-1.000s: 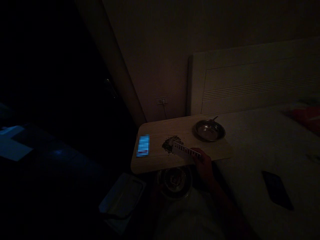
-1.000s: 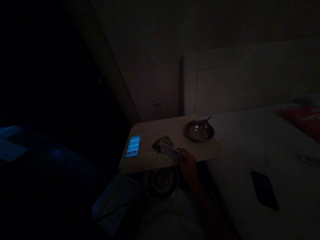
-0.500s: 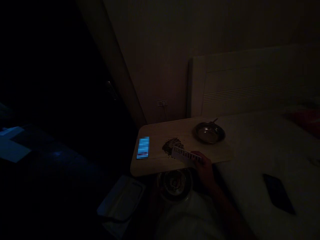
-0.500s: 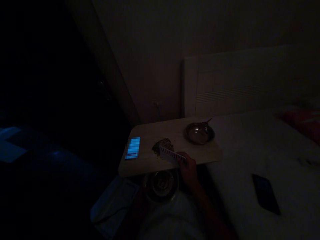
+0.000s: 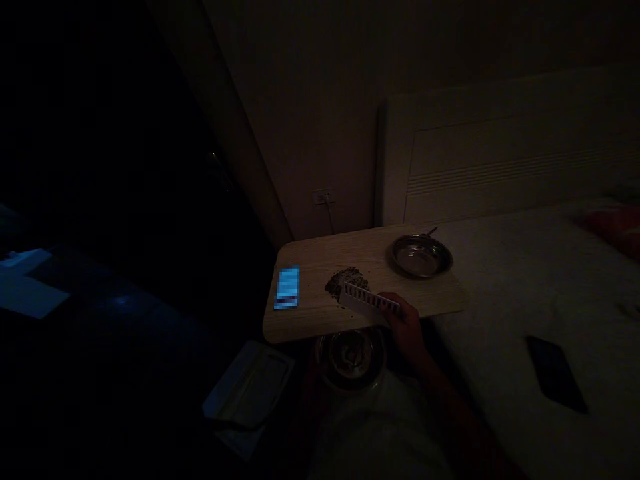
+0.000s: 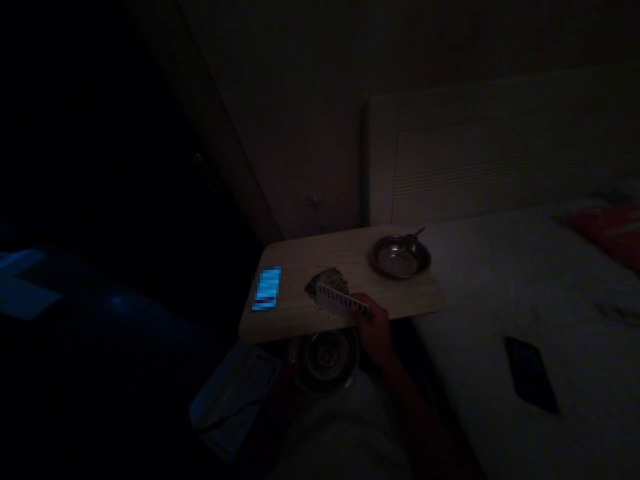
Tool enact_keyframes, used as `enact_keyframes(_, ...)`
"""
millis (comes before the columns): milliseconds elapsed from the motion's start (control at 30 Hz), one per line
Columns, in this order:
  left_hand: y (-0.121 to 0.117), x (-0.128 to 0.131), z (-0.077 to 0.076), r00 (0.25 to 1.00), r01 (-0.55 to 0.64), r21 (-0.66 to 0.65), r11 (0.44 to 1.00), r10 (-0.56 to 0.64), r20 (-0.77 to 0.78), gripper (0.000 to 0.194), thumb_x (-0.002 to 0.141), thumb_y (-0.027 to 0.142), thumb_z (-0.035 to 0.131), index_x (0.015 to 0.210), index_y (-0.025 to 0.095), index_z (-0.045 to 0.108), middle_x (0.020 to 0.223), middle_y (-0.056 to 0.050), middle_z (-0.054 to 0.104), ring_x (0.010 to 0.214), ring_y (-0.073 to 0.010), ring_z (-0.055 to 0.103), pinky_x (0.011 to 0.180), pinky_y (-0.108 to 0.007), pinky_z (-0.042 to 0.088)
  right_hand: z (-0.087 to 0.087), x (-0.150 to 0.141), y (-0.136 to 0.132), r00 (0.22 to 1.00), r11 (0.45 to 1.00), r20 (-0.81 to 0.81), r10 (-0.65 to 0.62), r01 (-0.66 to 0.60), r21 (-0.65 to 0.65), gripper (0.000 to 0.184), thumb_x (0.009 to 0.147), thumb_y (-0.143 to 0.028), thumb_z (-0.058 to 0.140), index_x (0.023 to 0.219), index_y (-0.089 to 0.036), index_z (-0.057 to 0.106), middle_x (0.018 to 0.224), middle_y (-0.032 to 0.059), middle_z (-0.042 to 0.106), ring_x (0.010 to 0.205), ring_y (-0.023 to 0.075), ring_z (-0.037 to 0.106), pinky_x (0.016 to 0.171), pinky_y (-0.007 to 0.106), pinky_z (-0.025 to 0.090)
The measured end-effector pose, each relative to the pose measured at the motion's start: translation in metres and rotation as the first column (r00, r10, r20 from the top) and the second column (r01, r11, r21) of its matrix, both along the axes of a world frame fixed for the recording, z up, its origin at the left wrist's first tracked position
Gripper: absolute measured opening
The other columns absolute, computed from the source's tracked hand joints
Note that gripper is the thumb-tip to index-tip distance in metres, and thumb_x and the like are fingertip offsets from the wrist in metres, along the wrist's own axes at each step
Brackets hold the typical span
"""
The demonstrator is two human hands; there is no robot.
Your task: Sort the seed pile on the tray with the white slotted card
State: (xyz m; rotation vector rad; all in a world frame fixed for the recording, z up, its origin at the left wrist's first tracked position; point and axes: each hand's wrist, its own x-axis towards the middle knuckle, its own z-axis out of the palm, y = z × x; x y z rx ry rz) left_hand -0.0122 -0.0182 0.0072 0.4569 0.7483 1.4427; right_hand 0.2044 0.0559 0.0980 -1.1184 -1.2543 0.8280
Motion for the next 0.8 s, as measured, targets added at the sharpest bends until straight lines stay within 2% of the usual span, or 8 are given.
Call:
enact_keyframes(100, 0.002, -0.001, -0.006, 1.000, -0.019, 0.004, 1.000, 0.019, 0.019, 0.058, 0.073, 0.024, 0.071, 0.130, 0.031, 0.063, 0.139, -0.004, 0.063, 0.139, -0.0351, 0.045, 0.116, -0.053, 0.033, 0.000, -0.003, 0.004, 1.000, 1.000, 0.000, 0.008, -0.008, 0.009, 0.025, 0.086, -0.041, 0.066, 0.098, -0.022, 0.074, 0.095, 0.0054, 0.077, 0.087, 0.0243, 0.070, 0.079, 0.035, 0.054)
enact_keyframes(167, 0.001, -0.001, -0.005, 1.000, -0.008, -0.007, 1.000, 0.009, 0.027, 0.060, 0.071, 0.025, 0.072, 0.131, 0.031, 0.063, 0.140, -0.005, 0.063, 0.139, -0.0358, 0.045, 0.115, -0.054, 0.033, 0.001, -0.006, 0.007, 1.000, 1.000, -0.009, 0.017, -0.017, 0.011, 0.024, 0.085, -0.040, 0.067, 0.097, -0.022, 0.075, 0.094, 0.0055, 0.077, 0.088, 0.0245, 0.070, 0.080, 0.036, 0.054)
enact_keyframes(400, -0.003, 0.006, 0.021, 0.999, -0.034, -0.098, 0.995, 0.032, -0.024, 0.055, 0.069, 0.023, 0.071, 0.123, 0.032, 0.067, 0.138, -0.004, 0.065, 0.140, -0.0356, 0.044, 0.116, -0.054, 0.032, 0.000, -0.009, 0.010, 0.998, 0.998, -0.031, 0.050, -0.049, 0.026, 0.023, 0.084, -0.038, 0.066, 0.098, -0.022, 0.075, 0.094, 0.0049, 0.077, 0.088, 0.0241, 0.070, 0.082, 0.035, 0.053)
enact_keyframes(533, -0.004, 0.008, 0.029, 1.000, -0.010, -0.063, 0.998, 0.009, -0.023, 0.055, 0.070, 0.027, 0.069, 0.125, 0.030, 0.066, 0.136, -0.005, 0.066, 0.137, -0.0368, 0.048, 0.114, -0.055, 0.035, 0.000, -0.008, 0.010, 0.999, 0.999, -0.021, 0.045, -0.045, 0.006, 0.022, 0.083, -0.038, 0.067, 0.096, -0.022, 0.076, 0.093, 0.0049, 0.077, 0.087, 0.0240, 0.070, 0.080, 0.035, 0.053)
enact_keyframes(800, -0.004, 0.000, 0.017, 0.999, -0.014, -0.103, 0.995, 0.010, -0.042, 0.055, 0.072, 0.022, 0.069, 0.126, 0.031, 0.065, 0.133, -0.003, 0.067, 0.138, -0.0333, 0.048, 0.116, -0.050, 0.032, -0.001, -0.005, 0.010, 0.996, 0.997, -0.026, 0.082, -0.081, 0.007, 0.020, 0.082, -0.036, 0.068, 0.094, -0.022, 0.076, 0.090, 0.0038, 0.077, 0.082, 0.0224, 0.069, 0.076, 0.034, 0.053)
